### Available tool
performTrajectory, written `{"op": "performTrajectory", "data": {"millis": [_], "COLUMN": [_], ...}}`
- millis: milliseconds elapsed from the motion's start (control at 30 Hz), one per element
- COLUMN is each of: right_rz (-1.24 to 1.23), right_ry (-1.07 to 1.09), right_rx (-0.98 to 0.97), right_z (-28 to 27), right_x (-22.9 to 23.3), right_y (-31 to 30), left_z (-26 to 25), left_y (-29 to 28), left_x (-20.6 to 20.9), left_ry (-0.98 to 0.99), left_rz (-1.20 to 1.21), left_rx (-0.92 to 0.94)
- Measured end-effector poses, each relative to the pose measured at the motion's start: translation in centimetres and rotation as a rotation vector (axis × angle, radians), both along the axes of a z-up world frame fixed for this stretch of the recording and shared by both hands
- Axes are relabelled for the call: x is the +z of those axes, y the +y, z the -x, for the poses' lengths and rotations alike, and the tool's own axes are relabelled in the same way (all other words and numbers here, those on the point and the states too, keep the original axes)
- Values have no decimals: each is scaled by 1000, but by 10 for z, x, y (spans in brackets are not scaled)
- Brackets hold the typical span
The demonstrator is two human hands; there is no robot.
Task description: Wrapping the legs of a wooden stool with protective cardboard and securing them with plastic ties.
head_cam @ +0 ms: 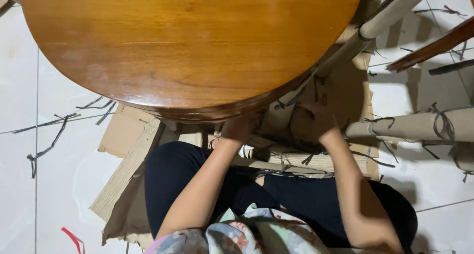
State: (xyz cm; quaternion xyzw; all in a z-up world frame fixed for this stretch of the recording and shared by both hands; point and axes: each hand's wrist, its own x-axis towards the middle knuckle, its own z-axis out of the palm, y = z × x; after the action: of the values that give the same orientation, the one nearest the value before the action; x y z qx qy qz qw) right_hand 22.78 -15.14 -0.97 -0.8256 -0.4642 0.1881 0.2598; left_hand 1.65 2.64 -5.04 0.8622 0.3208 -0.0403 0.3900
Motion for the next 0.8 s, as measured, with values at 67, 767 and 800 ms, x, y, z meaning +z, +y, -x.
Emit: {"op": "performTrajectory", "data": {"millis": [67, 767, 800], "right_rz": [49, 150, 147], "right_ry": [-35, -517, -493], "right_rx": [-17, 65, 85], "right_z": [19, 88, 99], "right_x": [3, -54, -49], "right_y": [-1, -49, -45], "left_z": [-4, 12, 6], "left_y": [-8, -46, -45], "left_x": [-44, 35, 19], "left_ry": [4, -557, -628], "left_rz": [-116, 62, 112], "left_rx": [-87, -169, -118]}}
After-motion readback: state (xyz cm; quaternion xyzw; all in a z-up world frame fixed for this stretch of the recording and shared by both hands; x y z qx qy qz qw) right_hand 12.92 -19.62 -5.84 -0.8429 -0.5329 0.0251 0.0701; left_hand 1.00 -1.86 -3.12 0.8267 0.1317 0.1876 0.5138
